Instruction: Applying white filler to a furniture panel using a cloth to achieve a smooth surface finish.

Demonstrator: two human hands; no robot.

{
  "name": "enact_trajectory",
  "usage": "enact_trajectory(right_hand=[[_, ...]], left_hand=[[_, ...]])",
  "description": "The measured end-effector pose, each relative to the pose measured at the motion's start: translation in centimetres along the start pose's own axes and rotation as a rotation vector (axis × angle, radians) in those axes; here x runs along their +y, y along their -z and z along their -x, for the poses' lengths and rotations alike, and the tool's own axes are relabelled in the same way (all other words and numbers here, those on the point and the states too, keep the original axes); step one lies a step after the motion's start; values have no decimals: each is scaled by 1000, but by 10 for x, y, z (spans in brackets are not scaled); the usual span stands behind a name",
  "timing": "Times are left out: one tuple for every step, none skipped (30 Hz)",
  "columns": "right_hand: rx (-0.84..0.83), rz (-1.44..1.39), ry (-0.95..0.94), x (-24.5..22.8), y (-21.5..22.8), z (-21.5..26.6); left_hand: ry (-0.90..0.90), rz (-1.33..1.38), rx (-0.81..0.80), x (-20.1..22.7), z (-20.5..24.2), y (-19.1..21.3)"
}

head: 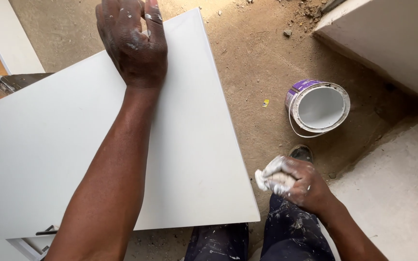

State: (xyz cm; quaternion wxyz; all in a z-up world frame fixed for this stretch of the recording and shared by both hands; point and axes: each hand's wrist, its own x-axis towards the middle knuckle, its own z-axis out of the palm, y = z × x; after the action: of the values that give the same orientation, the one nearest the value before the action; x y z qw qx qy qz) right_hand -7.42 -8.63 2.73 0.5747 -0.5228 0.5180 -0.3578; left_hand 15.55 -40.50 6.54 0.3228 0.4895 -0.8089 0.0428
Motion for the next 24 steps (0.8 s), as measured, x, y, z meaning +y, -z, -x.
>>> enact_trajectory(right_hand=[[-1,-2,1,2,-2,-1],[85,-156,-99,3,-4,0],[171,-310,-199,5,-6,0],[170,-311,-200,-1,-8,-3],[237,-474,-253,-7,-9,-7],[306,-635,-306,-14,-11,-11],[305,-635,-306,-16,-10,-13],[352,-603,-297,-19,-9,-15],[398,-571,-288,-22,-8,-16],[400,-568,-286,-19,-4,-14],[418,-485,-272,-16,-1,-12],[434,-402,-258,-13,2,-10],[433,-399,-257,-9,6,-7],[476,-432,-321,-6,9,-4],[518,-464,-385,-3,12,-2],[520,-462,-383,7,16,3],[501,-487,-421,18,20,9],[482,-513,-463,28,24,15],[485,-510,-465,38,29,15],[477,-464,-530,47,34,19],[467,-418,-595,57,40,23],[487,-403,-609,77,44,26],[489,-370,-686,98,48,30],[497,-336,-754,122,56,31]], left_hand=[[0,-2,-1,6,2,3],[58,66,23,12,6,6],[117,135,47,18,9,9],[118,133,46,29,17,15],[194,178,48,40,25,21],[270,225,49,52,33,27],[270,225,49,57,41,32],[338,275,57,62,51,37],[406,325,64,67,60,42],[406,328,66,76,66,49],[434,331,53,85,71,57],[463,333,41,94,76,64],[465,334,44,107,90,68],[523,495,31,120,103,72],[580,657,17,133,116,75],[579,660,19,151,132,81],[660,905,-6,169,149,86],[738,1152,-36,188,166,91],[740,1156,-37,213,172,101],[886,1220,-162,240,180,111],[1032,1276,-290,267,187,121],[1040,1301,-303,281,199,117],[674,1128,-315,295,212,113],[305,946,-312,308,225,106]])
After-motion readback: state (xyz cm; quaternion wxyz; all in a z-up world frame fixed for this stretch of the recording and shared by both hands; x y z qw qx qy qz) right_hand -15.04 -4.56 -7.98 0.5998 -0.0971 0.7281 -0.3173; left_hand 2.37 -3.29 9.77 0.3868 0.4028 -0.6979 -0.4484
